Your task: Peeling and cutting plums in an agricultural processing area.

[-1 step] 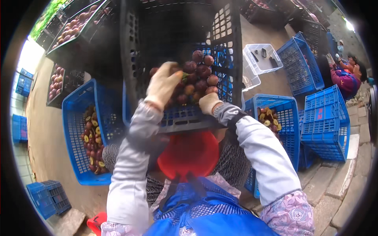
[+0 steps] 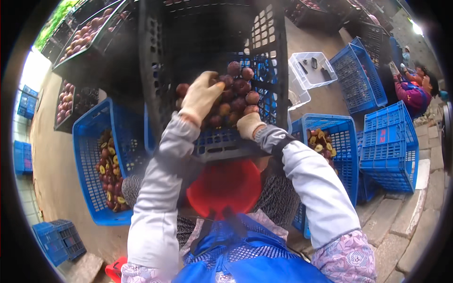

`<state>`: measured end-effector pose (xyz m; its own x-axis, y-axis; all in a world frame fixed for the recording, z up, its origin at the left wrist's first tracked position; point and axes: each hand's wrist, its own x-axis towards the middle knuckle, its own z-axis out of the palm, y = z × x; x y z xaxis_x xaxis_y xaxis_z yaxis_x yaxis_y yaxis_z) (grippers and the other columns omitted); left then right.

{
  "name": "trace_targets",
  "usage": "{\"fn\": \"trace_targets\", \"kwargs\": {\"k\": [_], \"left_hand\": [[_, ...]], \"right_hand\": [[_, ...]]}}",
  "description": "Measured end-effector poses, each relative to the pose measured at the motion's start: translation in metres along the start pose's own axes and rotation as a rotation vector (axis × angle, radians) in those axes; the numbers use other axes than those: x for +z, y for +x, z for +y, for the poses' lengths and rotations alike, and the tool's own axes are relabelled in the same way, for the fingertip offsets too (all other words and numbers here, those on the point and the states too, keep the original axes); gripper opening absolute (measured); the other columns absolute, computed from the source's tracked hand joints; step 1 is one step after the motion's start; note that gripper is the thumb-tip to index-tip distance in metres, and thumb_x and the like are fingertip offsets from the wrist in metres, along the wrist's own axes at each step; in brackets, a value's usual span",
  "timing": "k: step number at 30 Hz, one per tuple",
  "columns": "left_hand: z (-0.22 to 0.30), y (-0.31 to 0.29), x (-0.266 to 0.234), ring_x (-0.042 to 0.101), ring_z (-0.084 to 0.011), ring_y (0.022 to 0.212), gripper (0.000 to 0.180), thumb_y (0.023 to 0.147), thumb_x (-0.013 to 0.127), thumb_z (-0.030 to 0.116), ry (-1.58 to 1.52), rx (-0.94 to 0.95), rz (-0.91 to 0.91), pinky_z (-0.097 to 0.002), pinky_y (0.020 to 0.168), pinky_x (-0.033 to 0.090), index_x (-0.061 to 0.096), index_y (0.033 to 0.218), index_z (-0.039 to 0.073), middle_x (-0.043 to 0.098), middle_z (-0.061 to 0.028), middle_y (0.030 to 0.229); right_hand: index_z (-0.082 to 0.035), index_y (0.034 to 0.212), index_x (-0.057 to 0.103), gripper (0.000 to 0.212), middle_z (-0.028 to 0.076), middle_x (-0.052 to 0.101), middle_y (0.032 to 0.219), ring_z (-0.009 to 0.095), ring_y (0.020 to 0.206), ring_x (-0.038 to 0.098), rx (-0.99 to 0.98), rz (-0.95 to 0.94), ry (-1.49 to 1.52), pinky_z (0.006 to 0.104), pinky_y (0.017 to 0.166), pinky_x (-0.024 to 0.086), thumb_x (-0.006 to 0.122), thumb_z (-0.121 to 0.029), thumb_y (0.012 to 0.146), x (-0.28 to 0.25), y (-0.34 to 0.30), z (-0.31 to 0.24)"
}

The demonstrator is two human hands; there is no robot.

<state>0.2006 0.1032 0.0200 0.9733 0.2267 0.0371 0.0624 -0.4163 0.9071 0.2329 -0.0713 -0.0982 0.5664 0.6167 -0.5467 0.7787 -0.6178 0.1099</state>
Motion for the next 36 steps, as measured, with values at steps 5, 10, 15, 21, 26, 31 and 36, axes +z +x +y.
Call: {"fn": "trace_targets", "kwargs": {"k": [5,10,15,21,26,31,36], "left_hand": [[-0.041,0.109,0.053,0.049,-0.0340,0.112,0.059,0.073,0.064,0.036,0.439,-0.081,-0.115,-0.0386,0.093,0.042,0.051,0.122,0.005,0.053,-0.0214,0.116],[-0.064,0.161,0.098,0.047,-0.0373,0.116,0.069,0.067,0.068,0.034,0.618,-0.184,-0.291,-0.0401,0.095,0.042,0.042,0.128,0.014,0.044,-0.0196,0.126],[-0.088,0.163,0.105,0.053,-0.0368,0.107,0.068,0.063,0.073,0.022,0.591,-0.086,-0.246,-0.0391,0.088,0.046,0.041,0.122,0.010,0.049,-0.0177,0.118],[-0.047,0.117,0.068,0.059,-0.0257,0.089,0.046,0.083,0.056,0.048,-1.503,-0.449,-1.015,-0.0389,0.075,0.048,0.054,0.103,0.006,0.060,-0.0097,0.092],[0.027,-0.004,0.050,0.059,-0.0314,0.084,0.056,0.084,0.050,0.054,-1.513,-0.489,-0.817,-0.0420,0.076,0.048,0.056,0.109,0.004,0.061,-0.0181,0.098],[0.060,-0.109,0.080,0.057,-0.0343,0.093,0.058,0.084,0.049,0.057,-1.660,-0.540,-0.621,-0.0463,0.081,0.045,0.056,0.109,0.006,0.059,-0.0196,0.104],[0.053,-0.167,0.101,0.054,-0.0292,0.100,0.047,0.089,0.044,0.049,-1.657,-0.614,-0.491,-0.0474,0.089,0.042,0.053,0.110,0.008,0.058,-0.0119,0.105]], "right_hand": [[-0.008,0.084,0.071,0.022,0.012,0.068,0.086,0.027,0.081,0.066,-0.135,-0.145,0.013,0.0387,0.067,0.052,0.054,-0.018,0.075,-0.078,-0.075,-0.004],[-0.005,0.090,0.062,0.019,0.019,0.063,0.078,0.033,0.067,0.064,0.057,0.039,0.501,0.0414,0.059,0.051,0.053,-0.013,0.076,-0.071,-0.177,0.020],[-0.003,0.108,0.054,0.032,0.018,0.062,0.081,0.030,0.076,0.063,0.093,0.005,1.077,0.0374,0.068,0.049,0.055,-0.022,0.082,-0.051,-0.244,0.042],[-0.001,0.104,0.053,0.025,0.004,0.054,0.079,0.008,0.064,0.050,0.084,0.294,2.140,0.0206,0.058,0.042,0.054,-0.012,0.082,-0.035,-0.246,0.029],[-0.007,0.106,0.043,0.018,0.002,0.050,0.069,0.003,0.042,0.035,-0.004,0.619,2.067,0.0163,0.037,0.026,0.046,-0.016,0.091,-0.048,-0.243,-0.002],[-0.007,0.103,0.053,0.019,-0.001,0.053,0.075,0.002,0.051,0.043,-0.054,0.674,2.161,0.0159,0.045,0.033,0.046,-0.023,0.095,-0.050,-0.260,-0.037],[-0.004,0.098,0.054,0.018,-0.001,0.049,0.062,0.004,0.051,0.041,0.122,1.112,1.569,0.0206,0.046,0.034,0.044,-0.019,0.096,-0.025,-0.272,-0.066]]}}
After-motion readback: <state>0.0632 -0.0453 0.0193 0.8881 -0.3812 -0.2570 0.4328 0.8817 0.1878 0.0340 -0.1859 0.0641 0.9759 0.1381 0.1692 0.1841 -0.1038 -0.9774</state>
